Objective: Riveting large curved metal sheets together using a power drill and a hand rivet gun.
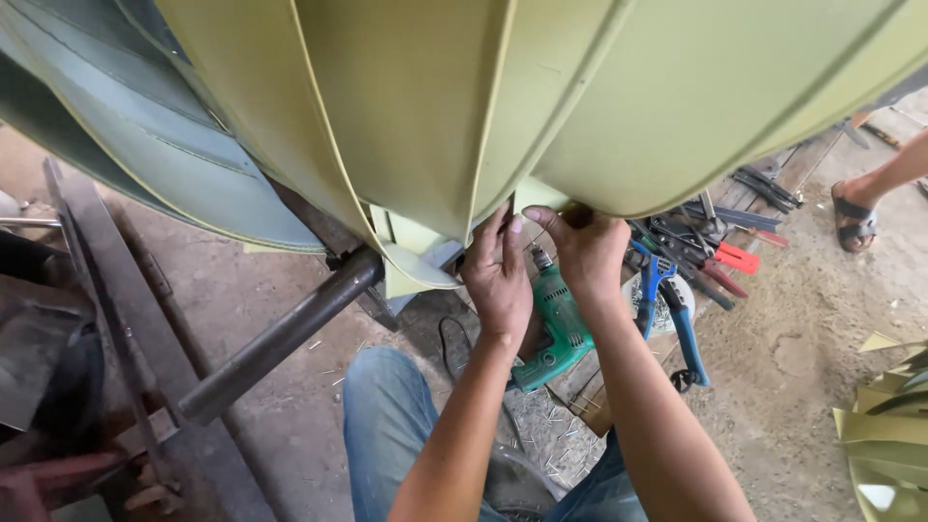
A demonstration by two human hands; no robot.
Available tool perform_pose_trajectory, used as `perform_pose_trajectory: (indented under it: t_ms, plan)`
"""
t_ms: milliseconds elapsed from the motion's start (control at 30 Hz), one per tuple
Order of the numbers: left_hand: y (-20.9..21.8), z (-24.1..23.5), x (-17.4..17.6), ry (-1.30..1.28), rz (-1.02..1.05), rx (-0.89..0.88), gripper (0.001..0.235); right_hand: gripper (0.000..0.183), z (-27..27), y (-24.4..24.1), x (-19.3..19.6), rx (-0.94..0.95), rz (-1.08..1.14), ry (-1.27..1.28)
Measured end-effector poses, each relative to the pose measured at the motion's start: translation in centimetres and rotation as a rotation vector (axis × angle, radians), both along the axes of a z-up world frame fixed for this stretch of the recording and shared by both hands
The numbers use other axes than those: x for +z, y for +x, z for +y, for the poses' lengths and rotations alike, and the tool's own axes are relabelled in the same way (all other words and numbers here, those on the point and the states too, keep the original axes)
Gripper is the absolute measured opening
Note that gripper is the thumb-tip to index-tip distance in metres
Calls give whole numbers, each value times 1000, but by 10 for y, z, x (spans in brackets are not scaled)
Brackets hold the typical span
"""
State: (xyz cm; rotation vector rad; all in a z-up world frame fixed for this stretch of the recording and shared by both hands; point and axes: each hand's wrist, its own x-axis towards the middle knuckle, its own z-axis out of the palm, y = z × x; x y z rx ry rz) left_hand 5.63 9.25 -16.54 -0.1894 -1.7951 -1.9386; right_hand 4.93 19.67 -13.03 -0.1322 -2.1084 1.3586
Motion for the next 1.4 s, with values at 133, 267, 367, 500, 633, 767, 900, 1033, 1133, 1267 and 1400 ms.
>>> perform_pose_trajectory:
  t_ms: [133, 267, 367, 500, 633, 767, 900, 1033, 1133, 1267, 1400]
  plan:
    - [-1, -3, -18, 140, -80, 83, 24, 42, 0, 2, 0, -96, -43, 62]
    - [-19, 9, -48, 385, -341, -131, 29, 42, -1, -6, -8, -151, 91, 248]
    - [-32, 26, -72, 766, -227, -288, 31, 37, 1, -4, -20, -134, 146, 217]
    - [-54, 34, -74, 1101, -205, -340, 58, 38, 6, -10, -19, -165, 12, 208]
    - [-56, 27, -88, 1020, -77, -405, 63, 51, 15, -16, -38, 41, 218, 113]
    - [-60, 18, -97, 953, -153, -437, 64, 62, 11, -18, -53, 18, 176, -50]
    - [-61, 11, -97, 919, -133, -471, 69, 67, 7, -23, -61, 174, 142, -865]
    - [-64, -1, -125, 843, -120, -465, 70, 59, 15, -27, -81, -24, 76, -51]
    - [-61, -7, -147, 1002, -77, -614, 79, 64, 7, -21, -61, 150, 170, -695]
    - [-63, -4, -113, 948, -144, -602, 64, 47, 5, -17, -42, -160, 118, 293]
    - [-60, 7, -84, 979, -274, -466, 73, 46, 5, -21, -51, 1, 123, -113]
